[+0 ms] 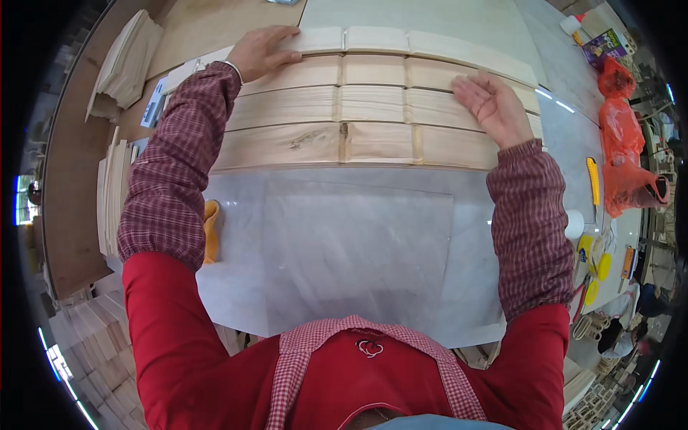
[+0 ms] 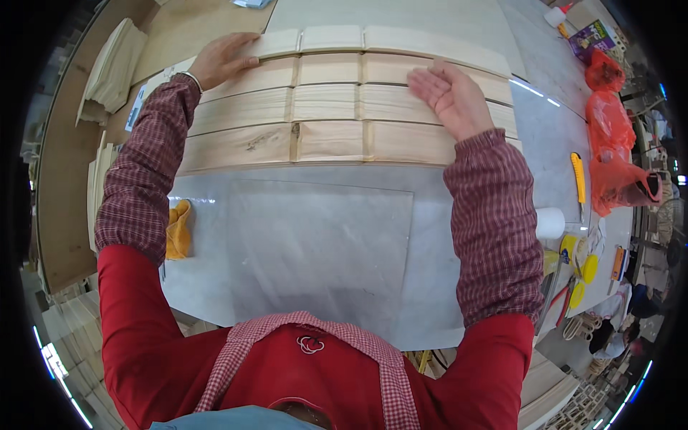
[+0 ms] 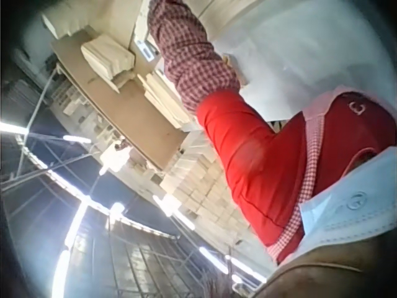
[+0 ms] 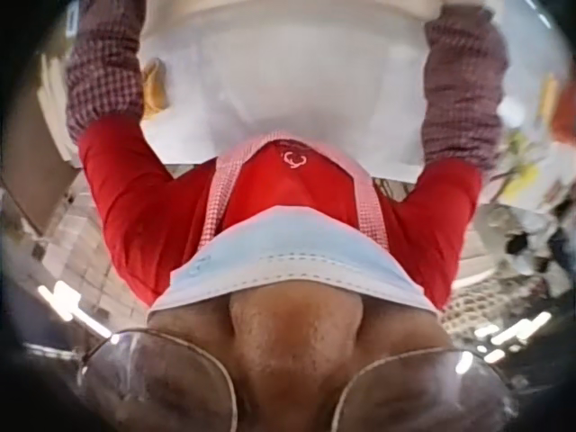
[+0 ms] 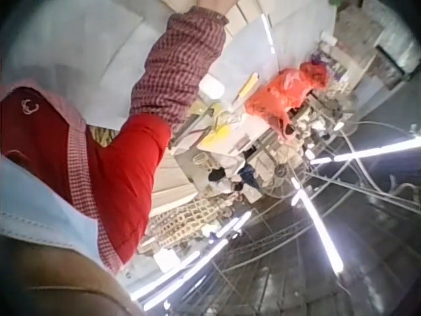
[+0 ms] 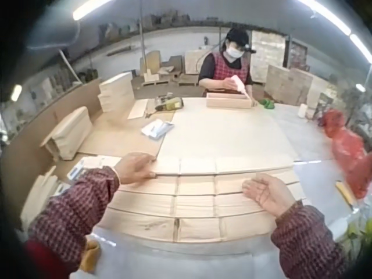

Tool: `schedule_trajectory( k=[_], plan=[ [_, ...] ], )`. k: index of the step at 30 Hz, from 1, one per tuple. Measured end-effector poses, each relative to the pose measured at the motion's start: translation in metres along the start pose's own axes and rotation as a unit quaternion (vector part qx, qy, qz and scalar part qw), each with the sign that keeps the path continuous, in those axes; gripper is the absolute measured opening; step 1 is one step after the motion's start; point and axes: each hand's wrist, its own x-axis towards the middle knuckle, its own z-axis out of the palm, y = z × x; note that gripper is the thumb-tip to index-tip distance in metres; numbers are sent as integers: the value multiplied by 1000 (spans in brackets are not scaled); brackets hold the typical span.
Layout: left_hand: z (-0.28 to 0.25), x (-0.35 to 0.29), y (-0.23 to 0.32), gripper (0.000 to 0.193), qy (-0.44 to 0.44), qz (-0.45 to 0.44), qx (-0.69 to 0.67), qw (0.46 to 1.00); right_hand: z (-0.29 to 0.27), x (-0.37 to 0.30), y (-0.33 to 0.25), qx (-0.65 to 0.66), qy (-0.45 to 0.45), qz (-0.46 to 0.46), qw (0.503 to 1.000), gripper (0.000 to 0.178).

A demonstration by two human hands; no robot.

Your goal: Assembling small wooden boxes using wood glue and a pneumatic nail gun.

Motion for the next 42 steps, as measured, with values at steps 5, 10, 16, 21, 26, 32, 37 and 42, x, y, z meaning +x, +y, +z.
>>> schedule_trajectory(
  k=[5,10,16,21,26,32,37,42],
  plan=[
    [-30,-29,27,41,-9,-27,-73,997,30,11,2,95,62,-16,993,33],
    [-36,-72,80,38,73,2,-111,991,14,-11,9,136,109,-69,982,39],
    [-23,-147,152,35,261,17,-135,956,-35,-88,23,55,116,-64,990,30],
    [-31,-214,190,29,244,-280,-608,701,-48,-143,40,75,178,-81,978,24],
    [-26,-236,145,26,381,-384,-773,331,-50,-195,51,88,189,-89,974,23],
    [-45,-251,140,27,432,-401,-755,289,-76,-254,50,83,177,-94,976,25],
    [-42,-297,153,25,416,-417,-716,375,-83,-296,66,71,205,-114,969,35],
    [-39,-350,169,26,368,-450,-695,423,-87,-300,86,33,220,-104,969,32]
  ],
)
